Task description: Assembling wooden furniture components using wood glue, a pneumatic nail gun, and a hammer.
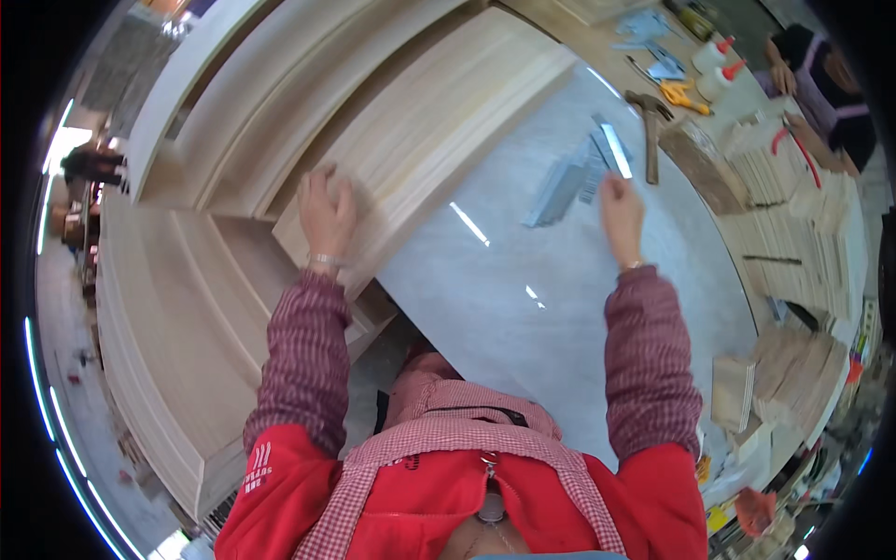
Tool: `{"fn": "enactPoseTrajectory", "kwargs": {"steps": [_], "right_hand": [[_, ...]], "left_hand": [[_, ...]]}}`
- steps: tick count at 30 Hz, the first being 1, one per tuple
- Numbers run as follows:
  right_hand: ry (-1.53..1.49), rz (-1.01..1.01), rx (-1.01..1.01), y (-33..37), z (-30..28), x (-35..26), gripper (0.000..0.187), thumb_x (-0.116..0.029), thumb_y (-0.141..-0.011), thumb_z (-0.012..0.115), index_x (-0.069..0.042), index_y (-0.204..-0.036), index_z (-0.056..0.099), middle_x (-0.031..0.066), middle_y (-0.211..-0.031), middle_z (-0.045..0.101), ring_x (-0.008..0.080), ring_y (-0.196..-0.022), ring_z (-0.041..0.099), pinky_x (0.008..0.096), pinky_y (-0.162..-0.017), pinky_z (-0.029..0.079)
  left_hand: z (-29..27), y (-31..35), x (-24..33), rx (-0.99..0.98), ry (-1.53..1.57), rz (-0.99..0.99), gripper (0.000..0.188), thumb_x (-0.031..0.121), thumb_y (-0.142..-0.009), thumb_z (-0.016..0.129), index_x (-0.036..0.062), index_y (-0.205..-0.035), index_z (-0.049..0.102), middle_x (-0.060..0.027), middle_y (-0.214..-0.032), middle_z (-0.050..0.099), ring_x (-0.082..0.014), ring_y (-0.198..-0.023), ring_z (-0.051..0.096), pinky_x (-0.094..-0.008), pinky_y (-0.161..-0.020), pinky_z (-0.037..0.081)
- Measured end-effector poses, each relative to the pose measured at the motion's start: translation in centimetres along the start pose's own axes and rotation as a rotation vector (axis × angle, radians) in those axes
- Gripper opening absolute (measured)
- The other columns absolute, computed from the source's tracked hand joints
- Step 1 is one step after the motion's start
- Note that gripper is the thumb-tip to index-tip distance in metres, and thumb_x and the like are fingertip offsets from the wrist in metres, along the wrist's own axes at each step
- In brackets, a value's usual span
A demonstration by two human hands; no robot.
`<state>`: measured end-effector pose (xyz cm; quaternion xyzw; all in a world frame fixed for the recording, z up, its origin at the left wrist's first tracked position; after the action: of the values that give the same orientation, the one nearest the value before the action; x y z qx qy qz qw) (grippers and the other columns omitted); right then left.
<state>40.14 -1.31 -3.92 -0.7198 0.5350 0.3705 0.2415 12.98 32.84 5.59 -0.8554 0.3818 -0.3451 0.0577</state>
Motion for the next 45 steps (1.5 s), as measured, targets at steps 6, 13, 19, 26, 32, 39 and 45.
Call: {"fn": "enactPoseTrajectory", "kwargs": {"steps": [6, 13, 19, 26, 32, 39, 45], "right_hand": [[-0.486, 0.067, -0.653, 13.1, 16.5, -6.7, 0.034, -0.010, -0.086, 0.058, 0.003, -0.118, 0.057, 0.0058, -0.082, 0.062, 0.0140, -0.068, 0.057, 0.0241, -0.061, 0.050], [-0.630, 0.208, -0.839, 17.9, 20.9, -12.2, 0.052, -0.014, -0.087, 0.058, 0.007, -0.132, 0.043, 0.0184, -0.115, 0.058, 0.0203, -0.090, 0.058, 0.0270, -0.077, 0.049], [-0.612, 0.207, -0.826, 18.3, 22.1, -14.7, 0.051, -0.013, -0.087, 0.058, 0.009, -0.130, 0.041, 0.0191, -0.118, 0.056, 0.0215, -0.095, 0.058, 0.0268, -0.081, 0.048], [-0.974, 0.463, -0.643, 19.2, 20.2, -12.7, 0.043, -0.008, -0.085, 0.061, 0.009, -0.122, 0.046, 0.0176, -0.114, 0.057, 0.0220, -0.093, 0.059, 0.0285, -0.080, 0.049], [-0.933, 0.436, -0.378, 19.6, 12.4, -9.9, 0.038, -0.006, -0.082, 0.062, 0.006, -0.115, 0.048, 0.0172, -0.106, 0.060, 0.0214, -0.088, 0.060, 0.0297, -0.076, 0.050], [-0.874, 0.459, -0.099, 22.4, 1.1, -1.9, 0.035, -0.003, -0.082, 0.059, 0.005, -0.114, 0.049, 0.0159, -0.102, 0.063, 0.0200, -0.085, 0.061, 0.0306, -0.076, 0.050], [-0.915, 0.460, 0.201, 28.0, -3.7, 5.6, 0.043, 0.001, -0.085, 0.054, 0.002, -0.128, 0.047, 0.0144, -0.115, 0.060, 0.0197, -0.098, 0.058, 0.0284, -0.087, 0.046]], "left_hand": [[1.1, -2.8, -6.5, -0.045, -0.476, -0.193, 0.041, 0.033, -0.088, 0.053, 0.0043, -0.117, 0.058, -0.0135, -0.120, 0.055, -0.0317, -0.109, 0.052, -0.0407, -0.093, 0.042], [2.3, -2.6, -9.9, -0.297, -0.524, -0.372, 0.053, 0.042, -0.087, 0.052, 0.0048, -0.124, 0.056, -0.0150, -0.125, 0.052, -0.0346, -0.114, 0.049, -0.0433, -0.097, 0.040], [2.0, -3.1, -10.6, -0.308, -0.518, -0.399, 0.051, 0.044, -0.085, 0.056, 0.0023, -0.114, 0.061, -0.0168, -0.126, 0.051, -0.0352, -0.116, 0.047, -0.0428, -0.097, 0.039], [1.3, -2.4, -7.9, -0.329, -0.410, -0.403, 0.050, 0.047, -0.081, 0.062, -0.0009, -0.094, 0.063, -0.0170, -0.106, 0.060, -0.0331, -0.096, 0.056, -0.0384, -0.086, 0.046], [1.3, 2.8, -3.1, -0.250, -0.056, -0.425, 0.051, 0.047, -0.079, 0.067, -0.0037, -0.086, 0.061, -0.0101, -0.077, 0.062, -0.0246, -0.066, 0.056, -0.0320, -0.068, 0.049], [8.0, 12.1, 6.6, -0.365, 0.375, -0.379, 0.033, 0.026, -0.082, 0.068, -0.0043, -0.093, 0.061, -0.0107, -0.082, 0.062, -0.0179, -0.073, 0.055, -0.0284, -0.070, 0.047], [12.3, 20.8, 12.1, -0.484, 0.577, -0.369, 0.028, 0.020, -0.084, 0.064, -0.0026, -0.100, 0.059, -0.0099, -0.086, 0.063, -0.0181, -0.073, 0.055, -0.0294, -0.071, 0.048]]}}
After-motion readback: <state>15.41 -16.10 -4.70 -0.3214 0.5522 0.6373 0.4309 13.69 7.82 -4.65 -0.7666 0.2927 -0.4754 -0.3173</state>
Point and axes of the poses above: each hand's wrist, its own y-axis away from the middle knuckle, its own z-axis out of the palm, x = y × z, the point moved 7 cm from there along -y, towards the middle knuckle
